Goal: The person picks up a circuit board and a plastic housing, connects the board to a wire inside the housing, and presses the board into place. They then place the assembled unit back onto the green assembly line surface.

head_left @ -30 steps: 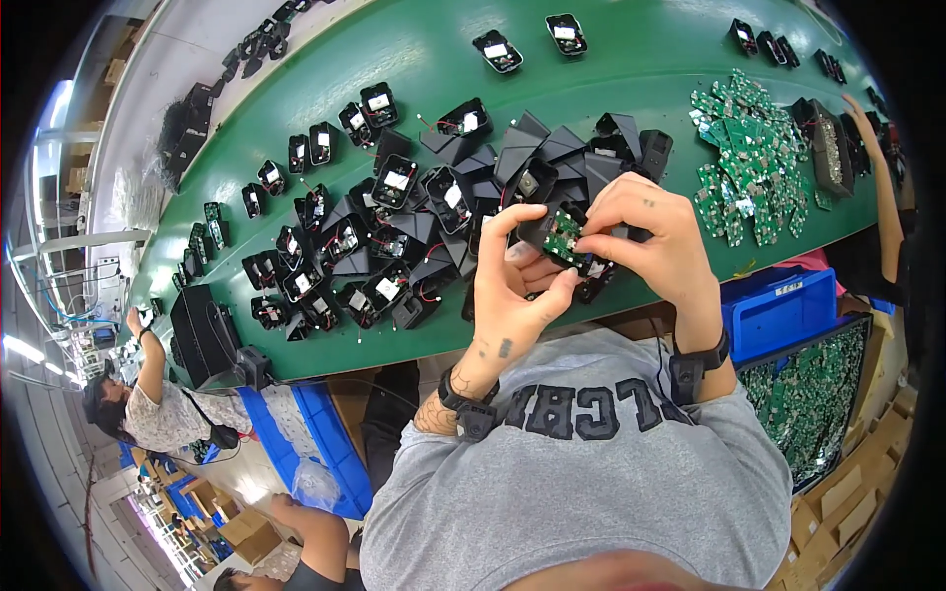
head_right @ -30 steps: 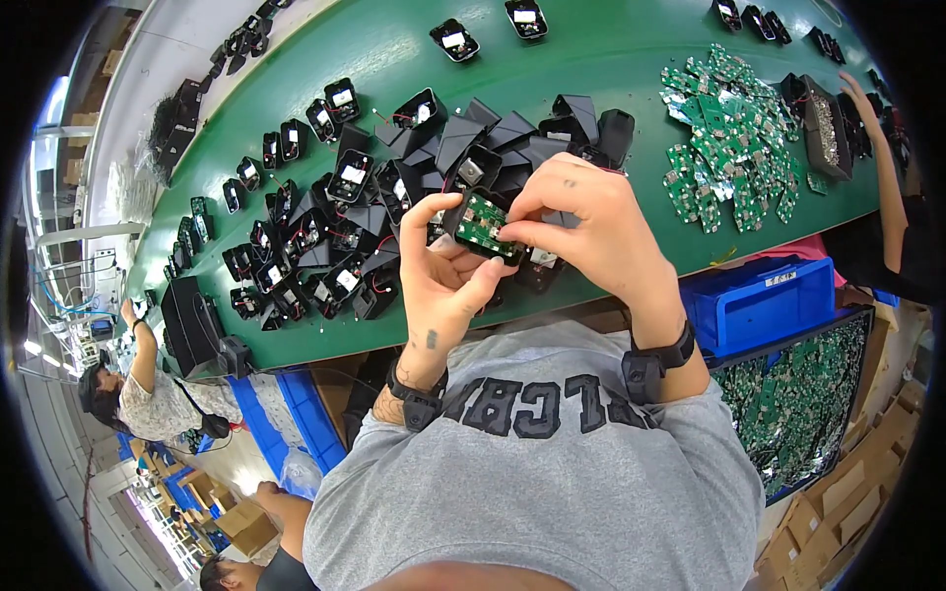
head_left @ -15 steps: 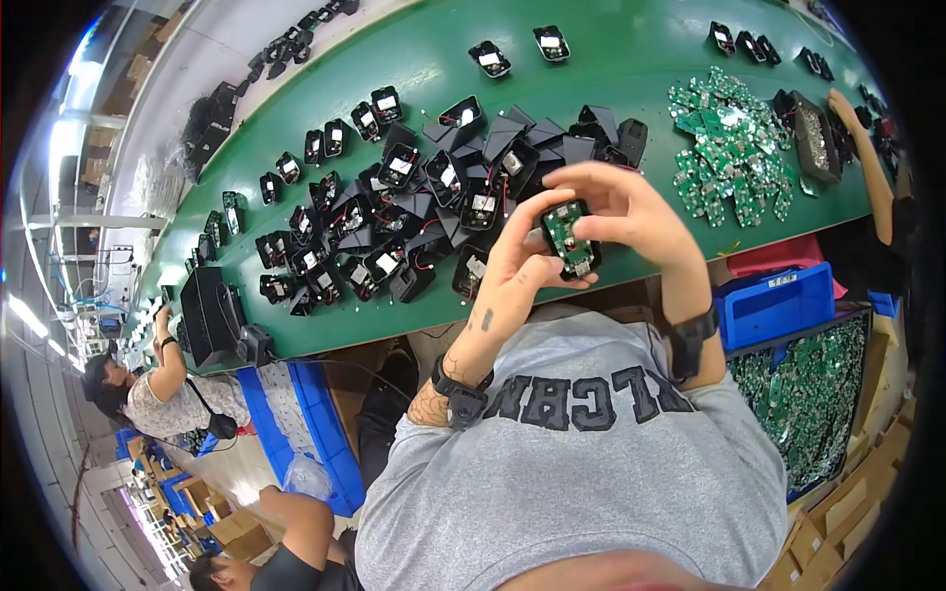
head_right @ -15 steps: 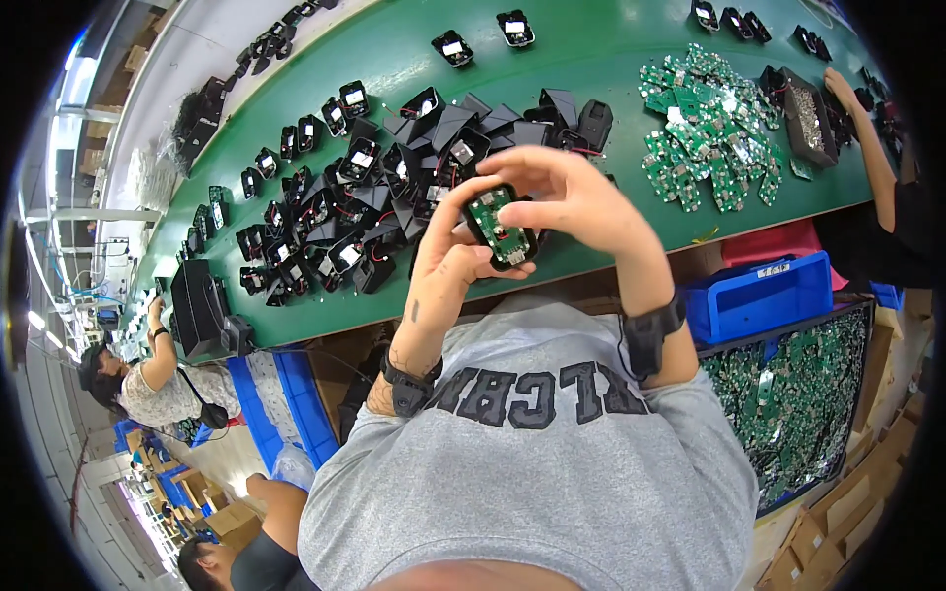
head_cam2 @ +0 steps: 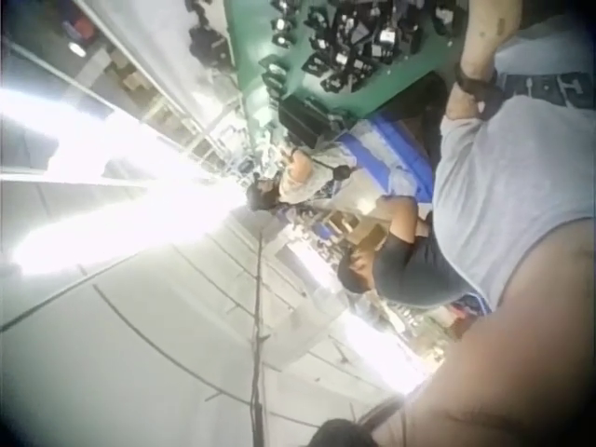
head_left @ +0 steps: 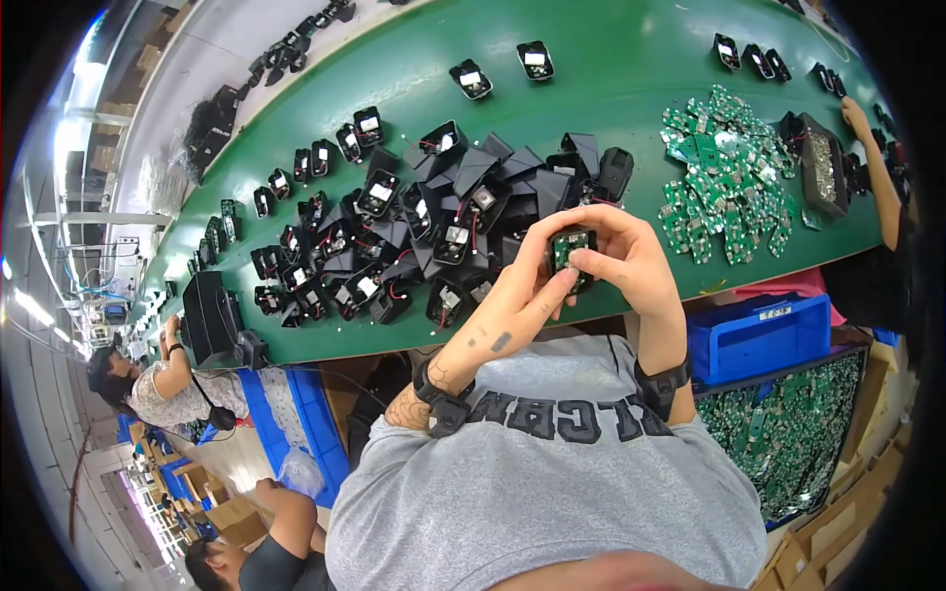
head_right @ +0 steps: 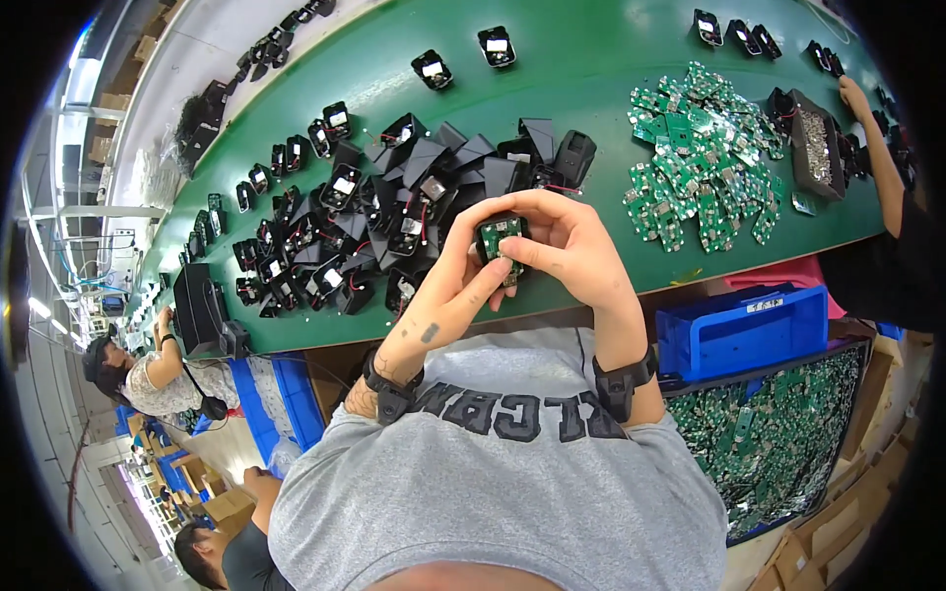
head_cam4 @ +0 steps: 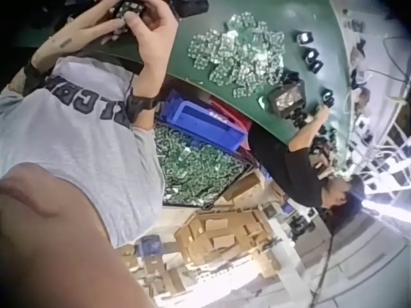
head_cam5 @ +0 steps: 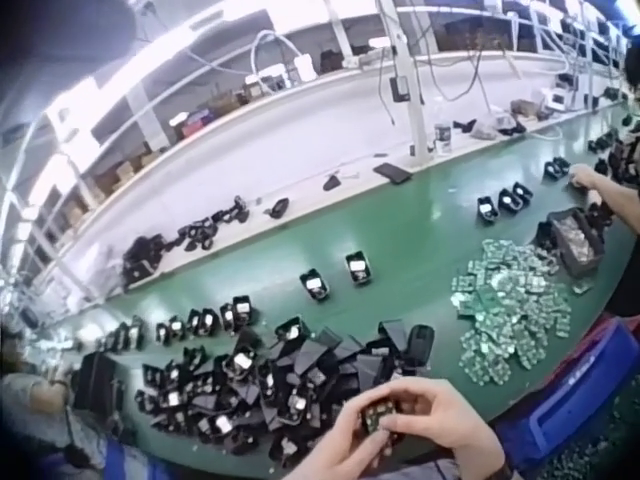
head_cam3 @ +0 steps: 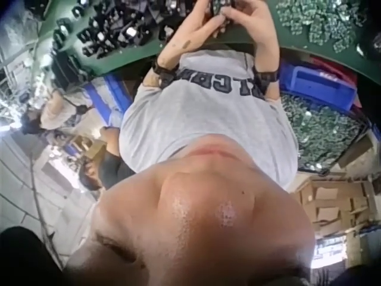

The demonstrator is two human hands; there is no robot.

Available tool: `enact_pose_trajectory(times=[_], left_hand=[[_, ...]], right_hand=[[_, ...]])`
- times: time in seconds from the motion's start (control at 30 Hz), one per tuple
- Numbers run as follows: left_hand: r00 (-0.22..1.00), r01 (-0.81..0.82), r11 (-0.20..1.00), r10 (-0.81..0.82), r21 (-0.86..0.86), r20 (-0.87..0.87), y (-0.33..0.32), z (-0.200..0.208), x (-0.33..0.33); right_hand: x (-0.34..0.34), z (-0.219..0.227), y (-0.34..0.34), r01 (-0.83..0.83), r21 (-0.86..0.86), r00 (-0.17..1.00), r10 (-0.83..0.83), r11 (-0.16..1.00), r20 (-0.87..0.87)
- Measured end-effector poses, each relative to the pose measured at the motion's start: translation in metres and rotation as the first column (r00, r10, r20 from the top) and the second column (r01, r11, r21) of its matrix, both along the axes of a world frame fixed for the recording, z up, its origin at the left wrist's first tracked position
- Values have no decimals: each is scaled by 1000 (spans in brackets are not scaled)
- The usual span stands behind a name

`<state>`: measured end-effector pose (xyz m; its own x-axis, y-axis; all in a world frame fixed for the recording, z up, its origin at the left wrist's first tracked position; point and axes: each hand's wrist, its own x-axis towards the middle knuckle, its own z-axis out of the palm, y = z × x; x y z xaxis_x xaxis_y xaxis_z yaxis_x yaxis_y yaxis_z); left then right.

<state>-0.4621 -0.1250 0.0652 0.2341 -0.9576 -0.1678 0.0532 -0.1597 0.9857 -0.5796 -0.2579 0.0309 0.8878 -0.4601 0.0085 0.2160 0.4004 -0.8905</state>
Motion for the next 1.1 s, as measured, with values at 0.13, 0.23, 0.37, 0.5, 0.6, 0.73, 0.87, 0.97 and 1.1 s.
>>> enact_pose_trajectory(times=[0.13,0.23,0.37,0.5,0.6,0.73,0.87,0.97,1.1], left_hand=[[997,11,999,-14,35,71,-27,3,7],[994,-40,998,34,55,100,-42,4,17],[990,-124,992,123,5,74,-49,3,24],[984,-100,993,108,-57,145,-54,-9,37],[958,8,992,27,-123,284,-47,5,62],[643,3,968,191,-252,742,-48,33,126],[581,-114,979,201,-166,789,-73,30,234],[640,-212,976,110,37,760,-107,-21,308],[478,-291,955,98,52,873,-124,-64,332]], right_hand=[[9,3,-28,-42,-43,999,41,998,-26],[21,6,-34,5,-45,999,-7,999,-31],[38,17,-42,10,-114,998,-18,993,-65],[48,12,-46,16,-171,995,-33,985,-94],[56,9,-42,81,-285,989,-112,955,-96],[33,2,-65,345,-478,893,-439,808,-96],[12,-7,-111,196,-752,745,-595,630,-304],[17,-6,-140,-24,-904,564,-741,428,-366],[19,-17,-168,-333,-902,354,-850,274,-390]])
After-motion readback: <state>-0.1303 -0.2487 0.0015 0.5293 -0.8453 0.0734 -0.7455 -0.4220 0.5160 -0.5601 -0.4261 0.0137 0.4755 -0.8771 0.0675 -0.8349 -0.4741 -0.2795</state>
